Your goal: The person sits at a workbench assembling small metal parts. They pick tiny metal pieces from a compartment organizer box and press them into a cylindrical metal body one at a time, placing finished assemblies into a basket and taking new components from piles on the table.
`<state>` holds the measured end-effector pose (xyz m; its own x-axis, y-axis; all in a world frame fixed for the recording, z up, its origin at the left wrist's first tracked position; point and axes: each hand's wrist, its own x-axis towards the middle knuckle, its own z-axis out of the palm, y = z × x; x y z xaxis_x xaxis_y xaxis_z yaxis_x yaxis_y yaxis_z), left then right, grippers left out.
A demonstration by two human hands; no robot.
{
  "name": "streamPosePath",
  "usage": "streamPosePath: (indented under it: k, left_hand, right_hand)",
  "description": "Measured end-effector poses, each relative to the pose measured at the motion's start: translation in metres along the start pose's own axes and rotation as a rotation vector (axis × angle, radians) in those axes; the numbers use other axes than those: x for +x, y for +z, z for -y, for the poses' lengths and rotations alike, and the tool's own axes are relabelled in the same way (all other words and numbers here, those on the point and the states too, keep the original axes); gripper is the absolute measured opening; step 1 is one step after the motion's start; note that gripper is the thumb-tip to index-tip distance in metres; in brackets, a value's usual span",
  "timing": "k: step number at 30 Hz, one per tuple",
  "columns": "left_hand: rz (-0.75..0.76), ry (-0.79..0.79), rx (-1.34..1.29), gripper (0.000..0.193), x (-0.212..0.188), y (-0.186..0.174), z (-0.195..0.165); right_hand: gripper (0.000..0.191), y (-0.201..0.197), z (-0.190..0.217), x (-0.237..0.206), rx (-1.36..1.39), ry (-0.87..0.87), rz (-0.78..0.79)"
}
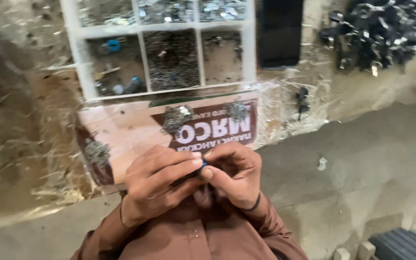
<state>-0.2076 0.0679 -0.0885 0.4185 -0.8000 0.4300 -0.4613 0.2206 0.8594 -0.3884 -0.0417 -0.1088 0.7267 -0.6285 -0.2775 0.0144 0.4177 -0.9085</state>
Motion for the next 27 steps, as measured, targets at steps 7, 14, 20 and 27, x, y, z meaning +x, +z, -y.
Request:
streamPosePath:
  k: [7, 14, 20, 27]
  left_hand:
    - [-0.016, 0.066, 0.184, 0.039, 0.007, 0.003, 0.003]
    - [0.071, 0.157, 0.296, 0.041, 0.010, -0.004, -0.001]
    - [0.089, 0.225, 0.308, 0.039, 0.011, -0.005, -0.002]
    - [-0.064, 0.078, 0.106, 0.035, 0.002, 0.005, 0.001]
  right_hand:
    - [0.017, 0.017, 0.019, 0.016, -0.525, -0.412, -0.068]
    - [0.014, 0.022, 0.026, 0.021, -0.703, -0.575, -0.121]
    - [0.010, -0.002, -0.001, 0.025, 0.054, -0.136, 0.082]
    - [0.017, -0.009, -0.003, 0.027, 0.265, 0.009, 0.185]
